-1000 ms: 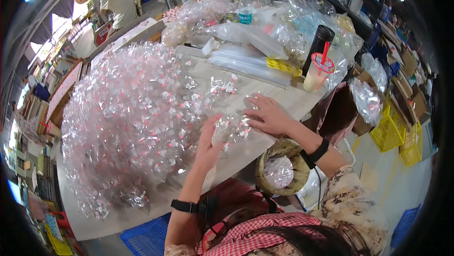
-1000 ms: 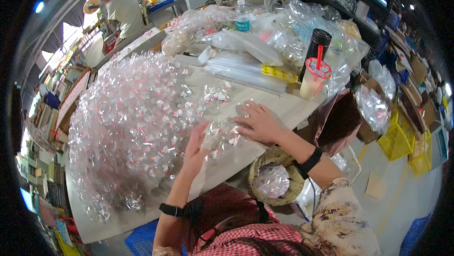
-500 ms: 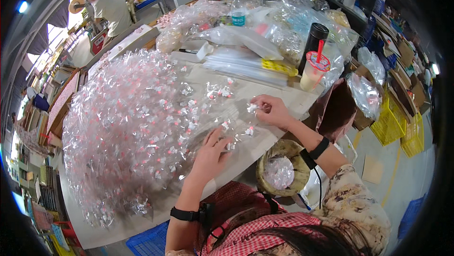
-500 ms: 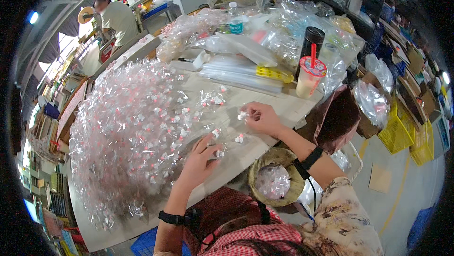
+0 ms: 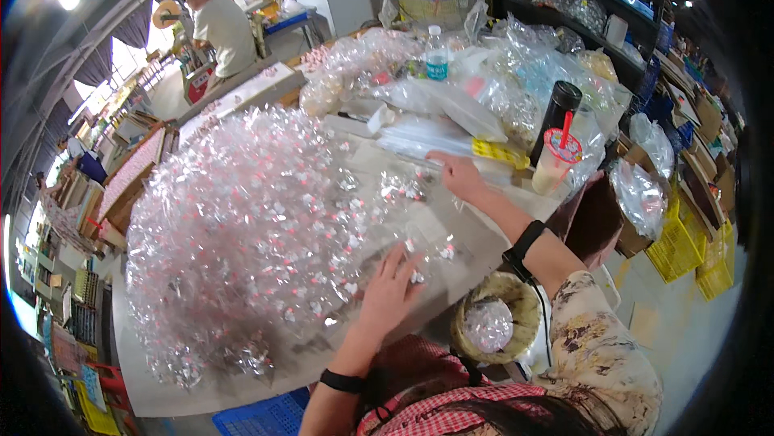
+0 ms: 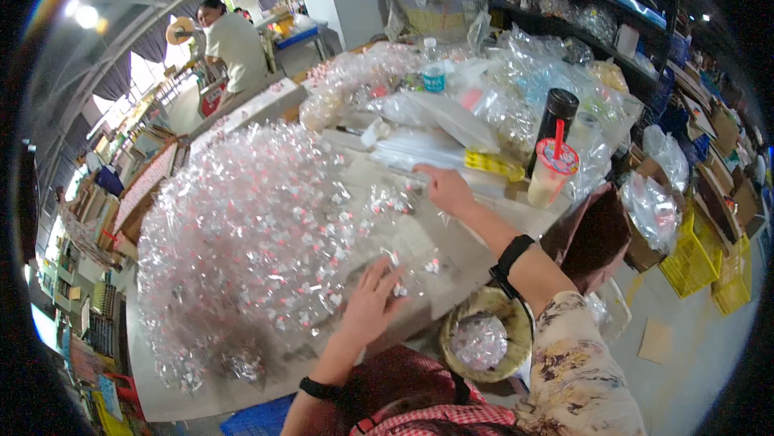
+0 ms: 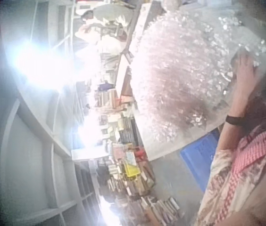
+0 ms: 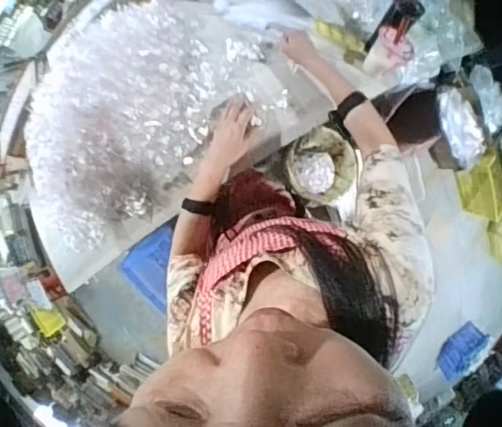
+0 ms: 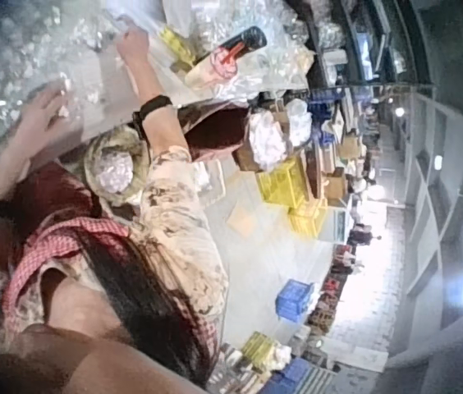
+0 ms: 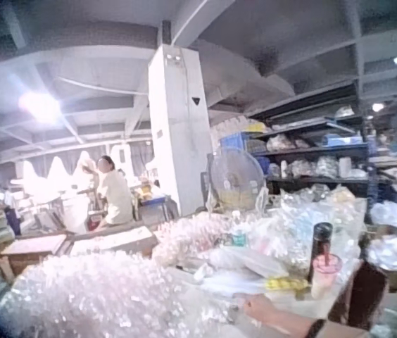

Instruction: Picking up small individual items from a pile and placing them into a clear plastic bag.

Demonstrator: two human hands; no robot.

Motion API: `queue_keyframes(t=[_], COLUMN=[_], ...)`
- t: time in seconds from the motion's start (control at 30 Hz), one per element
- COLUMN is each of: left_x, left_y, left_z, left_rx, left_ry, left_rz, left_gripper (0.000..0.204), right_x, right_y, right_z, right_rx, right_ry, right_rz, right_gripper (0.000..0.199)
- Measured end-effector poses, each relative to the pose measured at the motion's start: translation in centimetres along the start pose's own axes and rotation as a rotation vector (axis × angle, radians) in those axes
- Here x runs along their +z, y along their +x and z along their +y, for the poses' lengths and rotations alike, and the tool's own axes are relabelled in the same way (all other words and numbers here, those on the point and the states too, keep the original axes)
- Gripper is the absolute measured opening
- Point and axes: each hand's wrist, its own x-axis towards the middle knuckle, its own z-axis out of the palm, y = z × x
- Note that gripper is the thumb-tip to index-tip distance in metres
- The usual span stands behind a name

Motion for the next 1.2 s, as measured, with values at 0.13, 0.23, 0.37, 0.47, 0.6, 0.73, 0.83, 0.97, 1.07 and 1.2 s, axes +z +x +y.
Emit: queue_keyframes(t=[0.13,0.23,0.37,0.47,0.6,0.73,0.83,0.97,1.07,1.2], left_x=[0.6,0.5,-0.1,-0.5,-0.9,-1.2,-1.0,-0.3,1.0,1.7], left_y=[-0.3,-0.3,0.2,0.6,0.9,0.9,0.8,0.9,0.9,1.2], left_z=[-0.1,-0.1,0.2,-0.1,-0.6,-0.6,-0.8,-0.9,-1.2,-1.2], left_rx=[0.027,0.004,-0.002,0.009,0.017,0.016,0.005,-0.006,-0.032,-0.034], left_ry=[-0.018,-0.111,-0.160,-0.136,-0.110,-0.110,-0.131,-0.121,-0.109,-0.141], left_rz=[-0.020,-0.007,-0.029,-0.021,-0.032,-0.057,-0.040,0.009,0.065,0.156], left_gripper=[0.055,0.049,0.048,0.047,0.049,0.055,0.055,0.046,0.036,0.028], right_x=[2.0,1.5,0.1,-1.5,-4.5,-4.7,-3.3,0.8,1.2,1.4], right_y=[1.4,0.6,-2.2,-4.7,-7.0,-7.3,-6.9,-9.0,-12.7,-13.0], right_z=[-0.6,-0.8,1.3,1.5,-0.7,1.6,2.7,0.5,-5.0,-4.9], right_rx=[-0.063,0.028,0.052,-0.090,0.125,0.283,0.316,-0.309,-0.529,-0.622], right_ry=[-0.470,-0.446,-0.332,-0.092,0.190,0.732,0.740,-0.151,-0.333,-0.291], right_rz=[-0.231,-0.230,-0.148,-0.253,-0.551,-0.284,-0.077,-0.039,-0.087,-0.147], right_gripper=[0.040,0.036,0.032,0.031,0.031,0.028,0.026,0.039,0.052,0.055])
